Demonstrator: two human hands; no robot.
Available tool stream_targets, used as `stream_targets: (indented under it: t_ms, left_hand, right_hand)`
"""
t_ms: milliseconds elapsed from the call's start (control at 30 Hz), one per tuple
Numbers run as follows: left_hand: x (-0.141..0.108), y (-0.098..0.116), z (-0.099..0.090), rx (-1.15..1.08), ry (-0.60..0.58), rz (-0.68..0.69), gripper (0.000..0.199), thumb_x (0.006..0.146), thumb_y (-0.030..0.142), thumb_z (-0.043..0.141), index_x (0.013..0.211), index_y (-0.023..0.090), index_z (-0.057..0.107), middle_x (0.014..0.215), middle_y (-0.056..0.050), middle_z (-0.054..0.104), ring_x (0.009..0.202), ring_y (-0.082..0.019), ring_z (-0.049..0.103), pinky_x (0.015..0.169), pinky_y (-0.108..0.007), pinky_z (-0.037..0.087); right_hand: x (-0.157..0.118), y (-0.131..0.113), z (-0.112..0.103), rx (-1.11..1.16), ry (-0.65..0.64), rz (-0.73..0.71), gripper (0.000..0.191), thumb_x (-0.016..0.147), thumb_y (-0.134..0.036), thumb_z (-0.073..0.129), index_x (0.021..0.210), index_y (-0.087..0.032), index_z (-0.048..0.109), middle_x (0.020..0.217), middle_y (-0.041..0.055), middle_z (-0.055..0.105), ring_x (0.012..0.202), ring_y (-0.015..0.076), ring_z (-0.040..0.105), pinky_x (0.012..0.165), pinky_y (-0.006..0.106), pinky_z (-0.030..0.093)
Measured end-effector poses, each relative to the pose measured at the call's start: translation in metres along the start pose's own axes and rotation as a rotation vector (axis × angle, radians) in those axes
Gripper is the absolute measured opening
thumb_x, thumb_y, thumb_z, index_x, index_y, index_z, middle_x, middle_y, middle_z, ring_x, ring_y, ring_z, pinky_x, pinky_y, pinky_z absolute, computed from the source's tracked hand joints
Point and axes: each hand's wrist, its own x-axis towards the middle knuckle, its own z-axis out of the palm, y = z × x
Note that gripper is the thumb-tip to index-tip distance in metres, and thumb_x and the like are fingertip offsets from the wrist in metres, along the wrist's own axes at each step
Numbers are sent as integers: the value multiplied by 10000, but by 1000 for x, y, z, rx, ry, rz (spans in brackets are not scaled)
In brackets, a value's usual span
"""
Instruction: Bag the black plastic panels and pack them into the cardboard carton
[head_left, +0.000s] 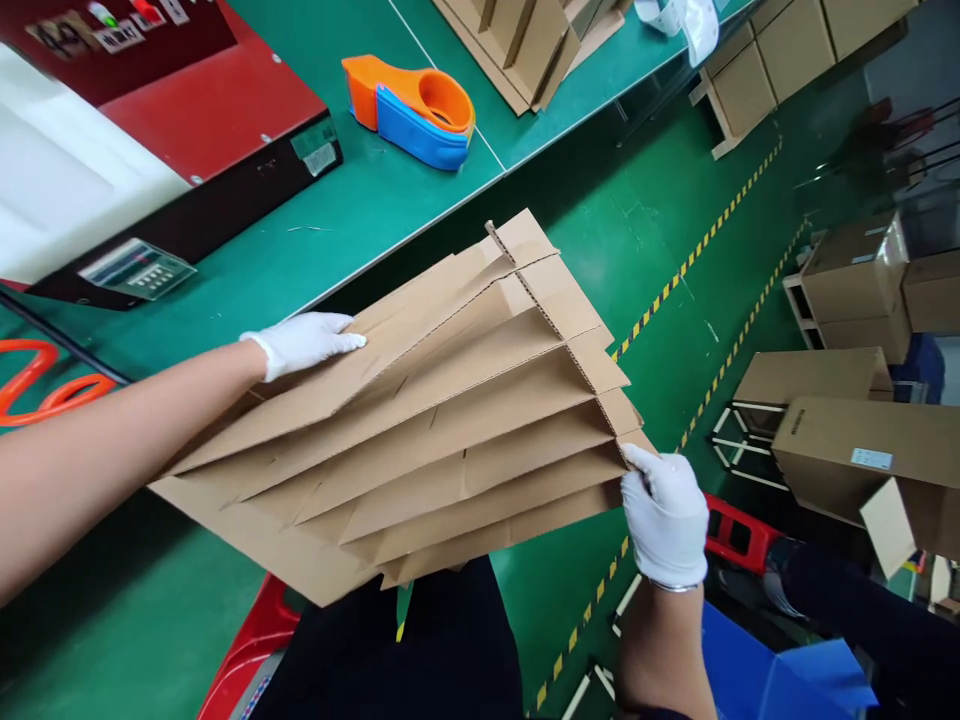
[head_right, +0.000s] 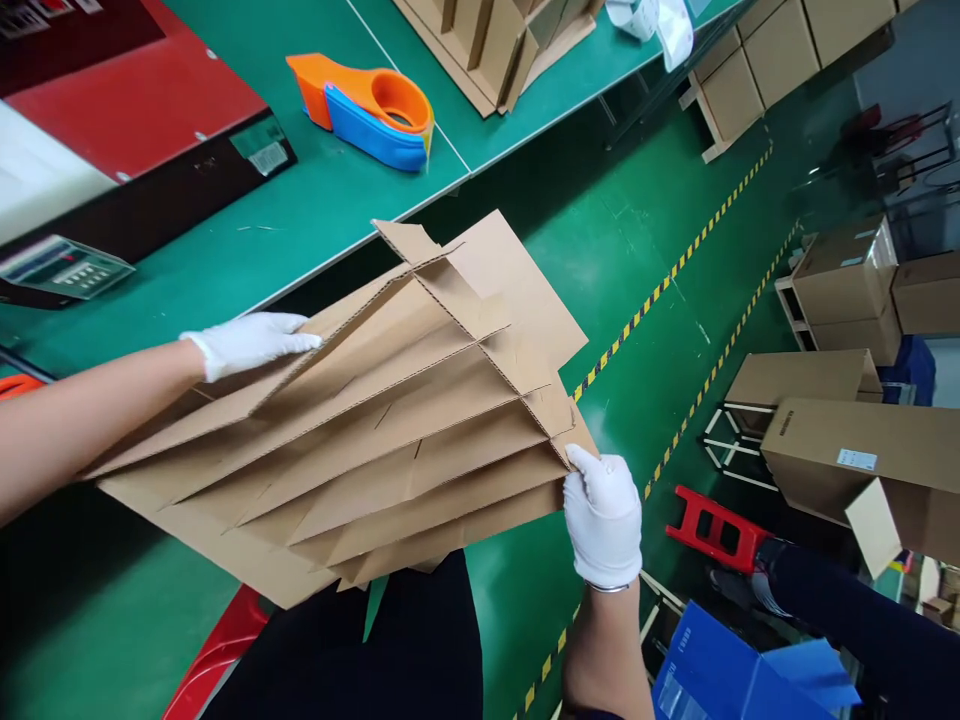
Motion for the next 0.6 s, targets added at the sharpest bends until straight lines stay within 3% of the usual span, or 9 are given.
stream_targets:
  t_ms: [100, 267, 333, 433, 500, 600]
  left_hand:
    - [6, -1, 1, -20, -62, -26, 467, 1032, 395, 332, 1324, 107, 554, 1127, -119, 770, 854, -216, 733, 808, -378, 577]
    - [31, 10, 9, 157, -87, -59, 382, 980, 396, 552, 1167, 79, 654, 1177, -172, 735, 1027, -257, 704, 1010, -484, 507]
    - [35, 16, 17, 219, -66, -64, 439, 963, 423, 600, 1236, 79, 629, 1264, -203, 691, 1111, -281, 682, 1046, -531, 485]
    - [31, 20, 22, 239, -8, 6, 654, 957, 437, 586, 1483, 73, 450, 1524, -267, 497, 1326, -355, 564, 1132, -565, 397]
    - [24, 19, 14, 210, 6, 76, 705, 965, 487, 524, 1537, 93, 402, 1594, -226, 436, 1407, -356, 494, 1187, -516, 343]
    - [7, 8, -6, 133, -34, 151, 679, 993, 561, 314, 1486, 130, 495, 1505, -112, 580, 1362, -246, 557, 1188, -359, 373]
  right_hand:
    - [-2, 3, 1, 3, 6, 15, 237, 916, -169, 526, 979, -234, 745, 732, 22, 603, 646, 166, 592, 613, 279, 490]
    - [-2, 8, 17, 35, -47, 26, 253, 919, -165, 506, 966, -216, 750, 756, 40, 623, 667, 174, 602, 624, 283, 490]
    - [-1, 11, 24, 29, -74, 55, 260, 923, -183, 498, 948, -219, 754, 755, 43, 620, 662, 173, 601, 610, 279, 484]
    - [1, 16, 37, 12, -105, 87, 279, 916, -199, 489, 944, -234, 764, 754, 45, 616, 672, 178, 598, 610, 281, 481]
    - [6, 19, 49, 25, -126, 88, 286, 913, -202, 490, 959, -238, 770, 758, 48, 616, 677, 185, 595, 620, 289, 487]
    - [26, 21, 81, 101, -194, 90, 301, 908, -180, 485, 980, -238, 771, 820, 67, 651, 754, 200, 628, 679, 302, 525]
